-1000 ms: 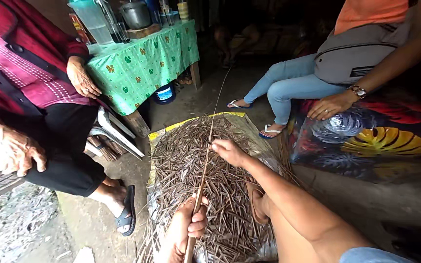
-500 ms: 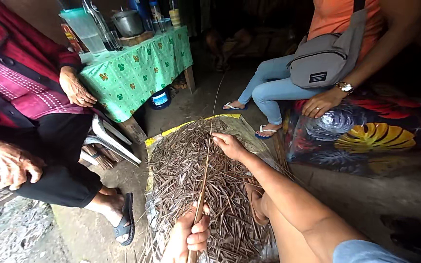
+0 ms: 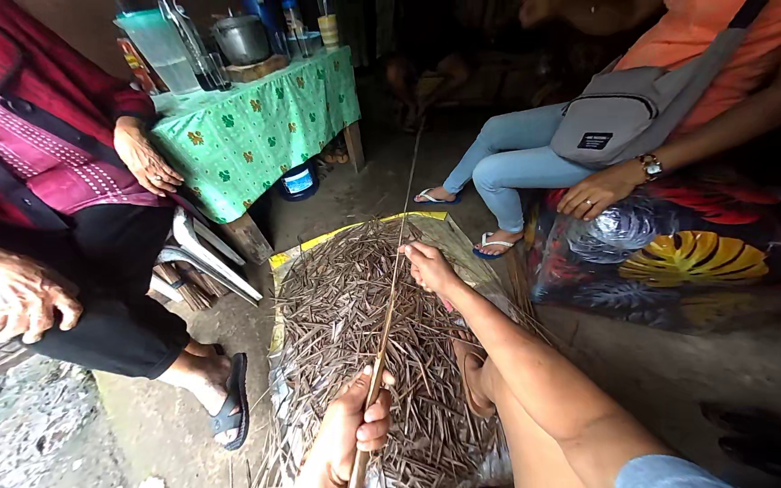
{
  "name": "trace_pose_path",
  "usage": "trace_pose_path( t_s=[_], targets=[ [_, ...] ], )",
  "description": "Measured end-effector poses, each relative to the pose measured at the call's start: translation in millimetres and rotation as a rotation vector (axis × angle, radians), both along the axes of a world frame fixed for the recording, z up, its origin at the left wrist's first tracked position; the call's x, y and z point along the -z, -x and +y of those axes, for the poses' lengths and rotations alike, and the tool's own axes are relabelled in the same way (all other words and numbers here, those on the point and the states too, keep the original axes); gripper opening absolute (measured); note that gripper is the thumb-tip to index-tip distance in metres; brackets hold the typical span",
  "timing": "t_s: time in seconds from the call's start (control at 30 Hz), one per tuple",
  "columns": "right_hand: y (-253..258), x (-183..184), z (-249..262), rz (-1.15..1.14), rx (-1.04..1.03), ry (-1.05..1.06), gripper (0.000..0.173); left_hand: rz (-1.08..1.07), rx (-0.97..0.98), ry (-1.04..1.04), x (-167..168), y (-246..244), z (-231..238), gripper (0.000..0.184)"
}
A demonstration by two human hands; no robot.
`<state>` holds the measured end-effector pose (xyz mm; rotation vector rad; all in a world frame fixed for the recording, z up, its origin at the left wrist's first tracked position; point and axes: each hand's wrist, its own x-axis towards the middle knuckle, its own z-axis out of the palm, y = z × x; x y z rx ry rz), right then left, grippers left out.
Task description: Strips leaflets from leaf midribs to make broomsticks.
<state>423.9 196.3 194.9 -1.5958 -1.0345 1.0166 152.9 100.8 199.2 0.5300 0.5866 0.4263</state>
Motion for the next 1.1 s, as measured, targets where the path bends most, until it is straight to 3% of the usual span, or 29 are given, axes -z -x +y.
trace_pose_path(
  t_s=[0.1, 0.2, 0.3, 0.4, 0.53, 0.6, 0.67, 0.73, 0.83, 0.97, 1.1],
  targets=[
    [5, -5, -2, 0.352, 0.131, 0.070, 0.041, 0.046, -0.038, -0.022, 2, -4, 2, 0.051],
    [10, -12, -9, 0.612, 0.014, 0.159, 0.046, 0.106, -0.064, -0.037, 4, -9, 6, 0.050],
    [21, -11, -16, 0.627, -0.210, 0.217, 0.045, 0.156, -0.090, -0.045, 4, -13, 7, 0.049],
    [28, -13, -15, 0.618, -0.237, 0.201, 0.043, 0.183, -0.094, -0.068, 2, -14, 4, 0.050],
    [25, -15, -11, 0.264, -0.092, 0.122, 0.037, 0.198, -0.083, -0.093, 2, -12, 2, 0.049],
    [30, -15, -19, 0.011, -0.191, 0.092, 0.036, 0.242, -0.131, -0.108, 1, -11, 4, 0.048],
    [36, -17, -29, -0.147, -0.435, 0.030, 0.035, 0.276, -0.180, -0.134, 0, -11, 9, 0.046],
    [45, -18, -39, -0.217, -0.661, -0.063, 0.034, 0.265, -0.202, -0.145, -1, -9, 12, 0.046],
    [55, -15, -47, -0.351, -0.830, -0.179, 0.037, 0.229, -0.228, -0.141, -4, -9, 13, 0.046],
    [53, -8, -46, -0.484, -0.833, -0.317, 0.038, 0.160, -0.221, -0.113, -3, -3, 13, 0.047],
    [51, -12, -49, -0.451, -0.809, -0.345, 0.037, 0.190, -0.256, -0.122, -4, -5, 13, 0.048]
  ],
)
